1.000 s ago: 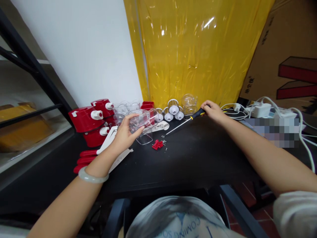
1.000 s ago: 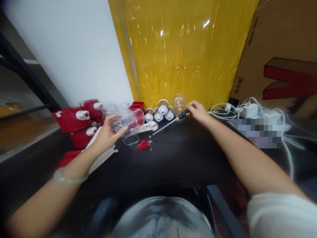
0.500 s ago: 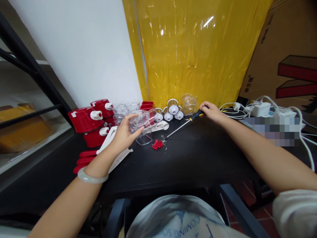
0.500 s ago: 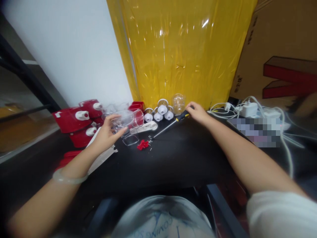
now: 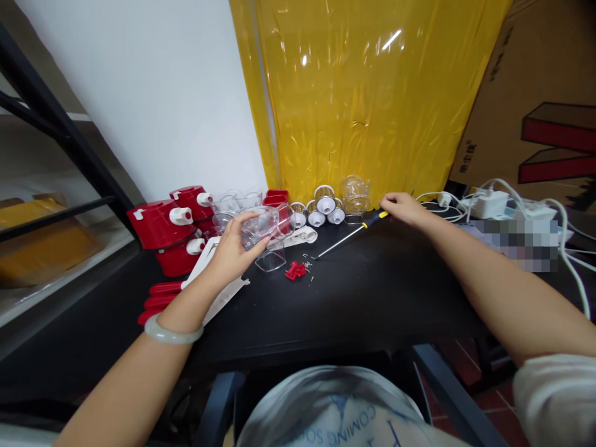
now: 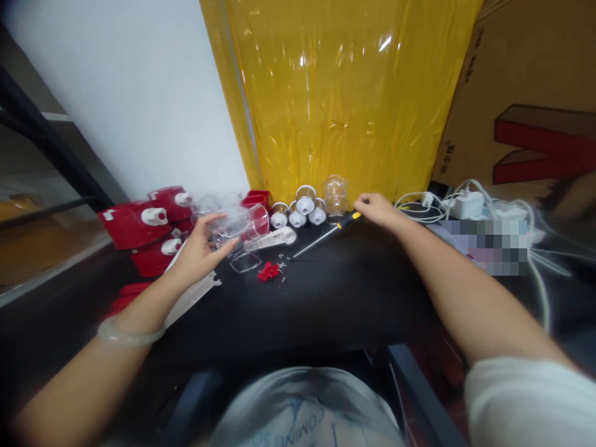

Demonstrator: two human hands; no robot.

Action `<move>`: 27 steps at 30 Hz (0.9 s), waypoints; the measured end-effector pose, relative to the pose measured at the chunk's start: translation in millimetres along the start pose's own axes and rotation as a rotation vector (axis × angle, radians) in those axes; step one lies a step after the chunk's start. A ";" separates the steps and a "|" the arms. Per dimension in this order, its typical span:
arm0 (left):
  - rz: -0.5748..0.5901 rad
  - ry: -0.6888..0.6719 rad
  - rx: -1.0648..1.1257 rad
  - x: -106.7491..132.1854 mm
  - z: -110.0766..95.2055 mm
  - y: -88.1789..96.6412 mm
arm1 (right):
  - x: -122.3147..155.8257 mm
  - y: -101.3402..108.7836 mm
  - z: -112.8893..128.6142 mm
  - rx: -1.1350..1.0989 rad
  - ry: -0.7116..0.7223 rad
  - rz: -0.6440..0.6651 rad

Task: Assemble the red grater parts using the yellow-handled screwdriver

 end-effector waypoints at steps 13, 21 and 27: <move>-0.121 -0.184 -0.279 6.2 -34.6 10.2 | 3.7 -0.9 -16.7 0.022 -0.235 0.043; -0.141 -0.630 -0.395 33.4 -108.7 -8.8 | 3.7 7.1 -2.6 -0.096 -0.172 -0.094; 0.026 -0.572 -0.413 30.8 -102.1 -29.5 | 3.1 4.3 2.0 -0.319 -0.114 -0.181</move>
Point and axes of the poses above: each hand's wrist, its own x-axis away from the middle knuckle, its own y-axis out of the back of the hand, z = x × y, the point moved 8 cm from there along -x, towards the middle knuckle
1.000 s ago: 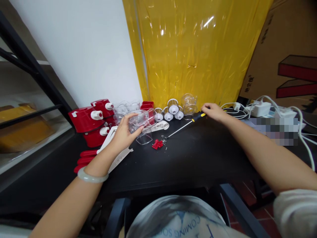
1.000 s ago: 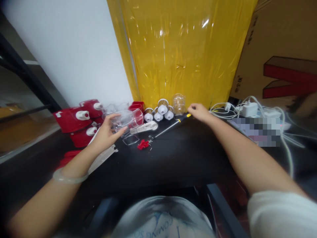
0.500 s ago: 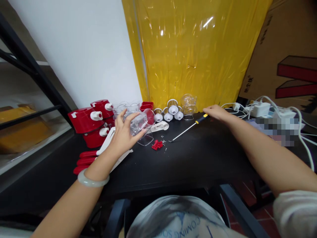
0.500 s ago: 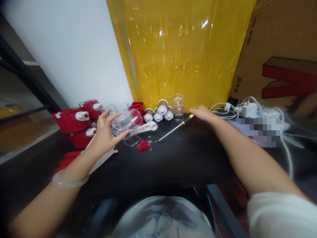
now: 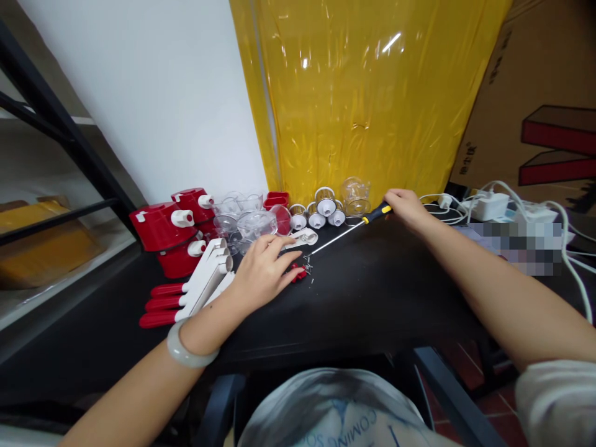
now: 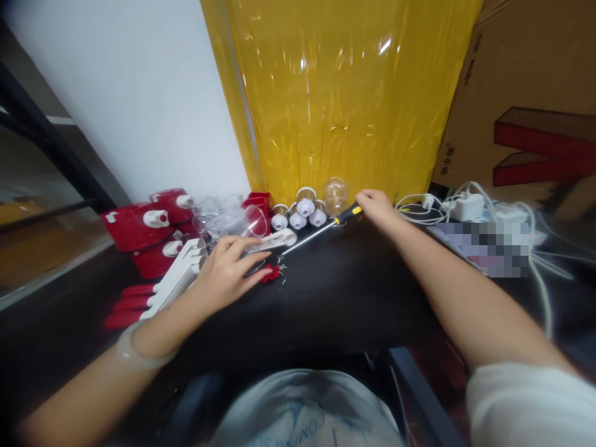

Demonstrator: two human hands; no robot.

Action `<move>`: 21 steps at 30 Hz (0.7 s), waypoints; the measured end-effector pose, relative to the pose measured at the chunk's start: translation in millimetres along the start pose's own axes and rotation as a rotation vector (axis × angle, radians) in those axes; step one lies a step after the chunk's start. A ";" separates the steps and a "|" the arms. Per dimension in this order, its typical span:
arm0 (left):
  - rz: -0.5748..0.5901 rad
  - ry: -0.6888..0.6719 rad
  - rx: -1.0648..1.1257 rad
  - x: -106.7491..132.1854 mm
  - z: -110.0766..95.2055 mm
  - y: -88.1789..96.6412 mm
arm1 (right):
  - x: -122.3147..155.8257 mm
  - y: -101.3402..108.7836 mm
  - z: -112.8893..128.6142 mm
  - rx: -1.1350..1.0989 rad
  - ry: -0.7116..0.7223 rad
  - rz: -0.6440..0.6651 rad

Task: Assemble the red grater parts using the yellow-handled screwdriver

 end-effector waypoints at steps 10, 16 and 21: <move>0.089 0.125 0.013 0.6 7.0 -10.7 | 14.8 -17.5 11.0 -0.198 0.025 -0.006; 0.112 0.123 0.059 2.5 8.2 -14.1 | 14.2 -16.4 11.8 -0.179 0.066 -0.018; 0.118 0.127 0.077 2.9 8.4 -15.6 | 14.4 -15.9 10.5 -0.169 0.036 -0.021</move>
Point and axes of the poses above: each hand's wrist, its own x-axis away from the middle knuckle, its own y-axis out of the back of the hand, z = x × y, the point moved 8 cm from there along -x, towards the middle knuckle
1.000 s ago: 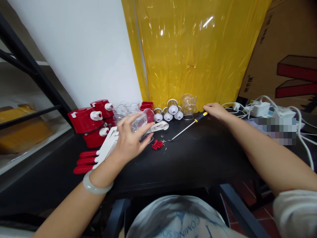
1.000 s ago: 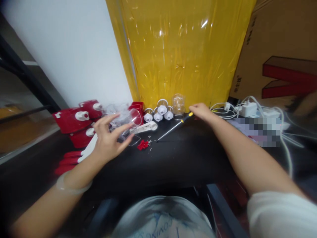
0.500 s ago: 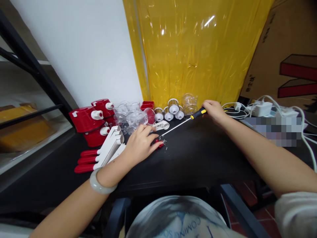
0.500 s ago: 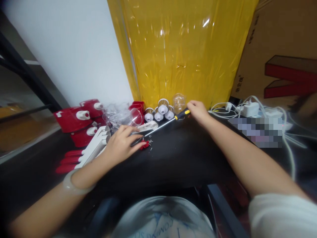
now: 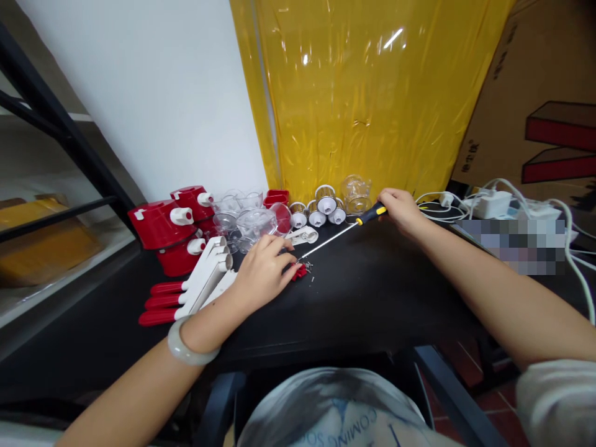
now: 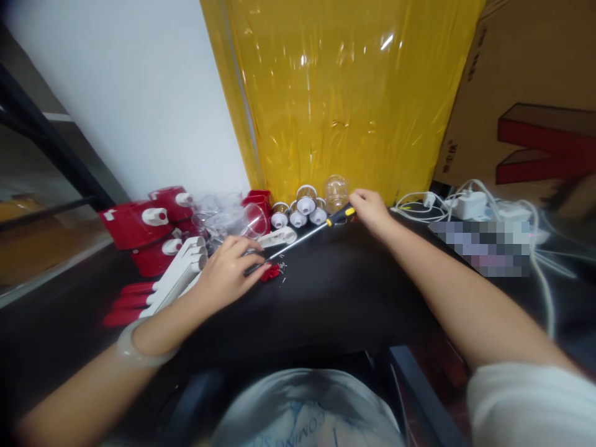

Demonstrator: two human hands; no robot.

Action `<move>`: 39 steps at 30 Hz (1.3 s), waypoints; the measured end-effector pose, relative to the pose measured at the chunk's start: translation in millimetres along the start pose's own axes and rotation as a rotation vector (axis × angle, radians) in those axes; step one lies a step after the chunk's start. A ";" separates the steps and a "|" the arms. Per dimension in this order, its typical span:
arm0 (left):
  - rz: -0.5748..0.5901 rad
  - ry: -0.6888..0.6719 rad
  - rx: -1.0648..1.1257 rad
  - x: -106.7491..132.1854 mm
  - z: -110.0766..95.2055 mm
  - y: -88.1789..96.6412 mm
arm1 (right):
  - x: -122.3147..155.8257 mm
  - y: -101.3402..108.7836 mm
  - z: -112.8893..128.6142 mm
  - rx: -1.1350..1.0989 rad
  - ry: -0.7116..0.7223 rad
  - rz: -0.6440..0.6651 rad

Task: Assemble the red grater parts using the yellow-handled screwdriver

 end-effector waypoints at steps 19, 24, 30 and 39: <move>0.003 -0.076 -0.292 -4.1 -6.5 -11.8 | -10.5 14.1 -6.1 0.077 0.042 -0.038; -0.120 -0.025 -0.224 -2.4 -0.5 11.6 | -10.0 14.6 -3.5 0.080 0.049 -0.033; -0.431 0.231 -0.020 14.7 71.7 61.6 | -11.6 22.8 1.0 0.025 0.066 -0.092; -0.043 0.432 0.334 25.0 111.1 -0.5 | -16.3 32.3 -1.5 -0.082 0.094 -0.155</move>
Point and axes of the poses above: each hand's wrist, its own x-axis away from the middle knuckle, its own y-axis out of the back of the hand, z = x × y, the point moved 8 cm from there along -x, towards the middle knuckle
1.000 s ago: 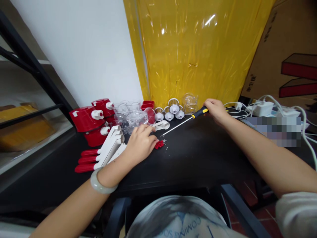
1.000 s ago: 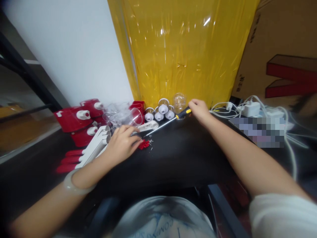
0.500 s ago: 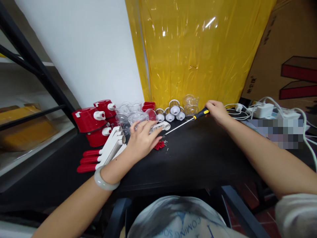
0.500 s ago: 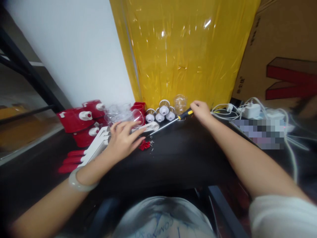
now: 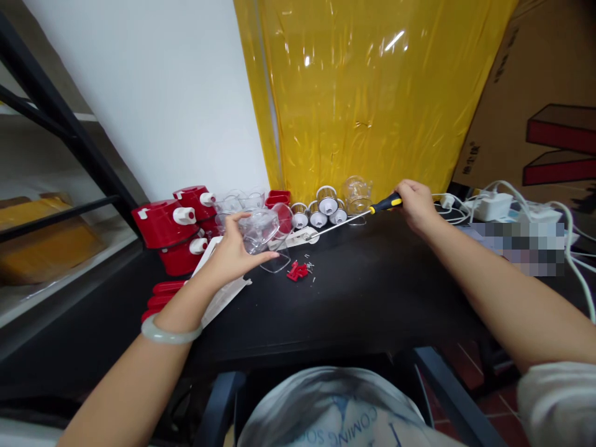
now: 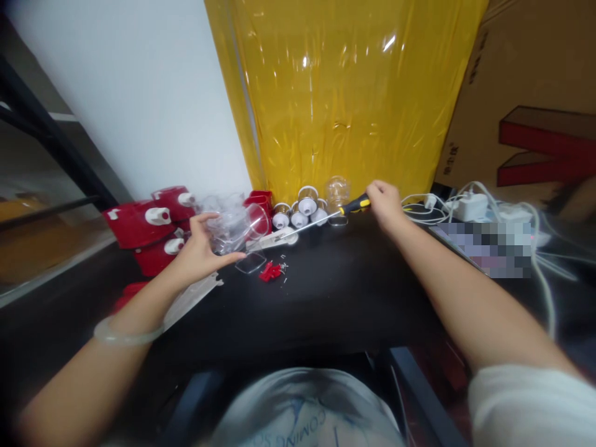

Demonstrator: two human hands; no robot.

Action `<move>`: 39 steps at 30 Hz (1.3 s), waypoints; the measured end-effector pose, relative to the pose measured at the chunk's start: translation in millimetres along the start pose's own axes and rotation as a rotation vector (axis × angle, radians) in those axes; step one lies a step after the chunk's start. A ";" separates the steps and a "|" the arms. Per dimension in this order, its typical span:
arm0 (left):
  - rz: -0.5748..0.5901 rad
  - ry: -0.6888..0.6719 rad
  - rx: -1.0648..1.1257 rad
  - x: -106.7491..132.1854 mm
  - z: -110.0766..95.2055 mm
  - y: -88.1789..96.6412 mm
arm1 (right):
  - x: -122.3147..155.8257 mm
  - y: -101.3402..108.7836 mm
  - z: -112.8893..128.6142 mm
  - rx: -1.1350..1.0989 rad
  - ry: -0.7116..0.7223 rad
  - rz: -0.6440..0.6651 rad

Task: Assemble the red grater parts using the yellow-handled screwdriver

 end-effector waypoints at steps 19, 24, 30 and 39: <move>-0.152 -0.224 -0.211 5.8 -52.5 14.0 | 14.9 -17.6 18.8 -0.154 0.001 0.036; -0.074 -0.201 -0.322 7.0 -60.4 9.0 | 16.4 -25.7 12.6 -0.205 0.020 0.079; -0.031 -0.253 -0.417 9.4 -68.9 1.1 | 17.4 -30.0 11.0 -0.188 0.027 0.124; -0.018 -0.249 -0.422 9.6 -70.5 0.2 | 13.2 -24.6 9.9 -0.224 0.054 0.096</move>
Point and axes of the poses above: each hand's wrist, its own x-axis away from the middle knuckle, its own y-axis out of the back of the hand, z = x × y, the point moved 8 cm from there along -x, towards the middle knuckle
